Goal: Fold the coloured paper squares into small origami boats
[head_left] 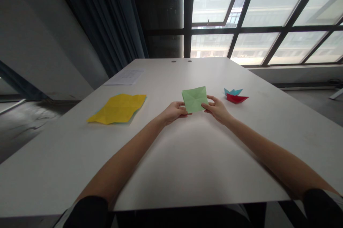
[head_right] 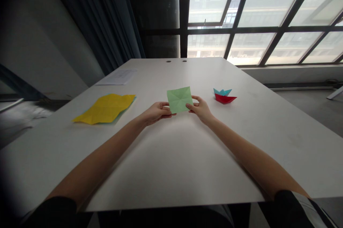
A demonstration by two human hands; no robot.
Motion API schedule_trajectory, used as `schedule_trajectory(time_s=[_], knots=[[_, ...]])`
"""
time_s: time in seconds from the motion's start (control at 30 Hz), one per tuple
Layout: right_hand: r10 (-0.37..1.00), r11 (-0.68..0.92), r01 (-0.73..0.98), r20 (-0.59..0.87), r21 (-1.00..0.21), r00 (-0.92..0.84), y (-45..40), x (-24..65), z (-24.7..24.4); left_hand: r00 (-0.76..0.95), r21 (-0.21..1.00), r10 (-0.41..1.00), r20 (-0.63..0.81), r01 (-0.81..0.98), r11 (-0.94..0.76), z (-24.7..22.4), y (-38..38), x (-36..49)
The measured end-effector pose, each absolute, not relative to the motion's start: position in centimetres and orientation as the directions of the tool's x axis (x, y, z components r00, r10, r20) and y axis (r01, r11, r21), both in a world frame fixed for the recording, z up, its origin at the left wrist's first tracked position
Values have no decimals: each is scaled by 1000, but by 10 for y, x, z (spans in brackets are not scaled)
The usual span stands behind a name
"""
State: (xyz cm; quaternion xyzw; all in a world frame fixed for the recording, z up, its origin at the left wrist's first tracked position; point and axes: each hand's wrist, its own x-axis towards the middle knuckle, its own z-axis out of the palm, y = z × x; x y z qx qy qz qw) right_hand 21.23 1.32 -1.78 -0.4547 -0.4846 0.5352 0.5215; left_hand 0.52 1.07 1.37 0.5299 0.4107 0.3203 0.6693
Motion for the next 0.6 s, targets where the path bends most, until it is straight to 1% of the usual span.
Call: schedule_trajectory(time_s=[0.07,0.17,0.27,0.33,0.47,0.6], knots=[[999,27,-91,30,-995,-32,15,215,-20,446,975,870,-208,19,223,15,12,5],[996,54,-32,56,-998,-63,16,217,-21,323,977,924,-205,13,212,13,15,5],[986,102,28,97,-994,-136,14,217,-20,195,986,968,-157,-20,164,10,18,6],[978,129,45,120,-991,-170,12,216,-19,157,992,981,-115,-26,121,9,20,6],[978,133,19,128,-991,-166,13,216,-20,213,995,972,-99,-8,103,8,20,5],[989,130,-59,134,-990,-60,14,216,-23,250,993,962,-111,-1,115,9,17,6]])
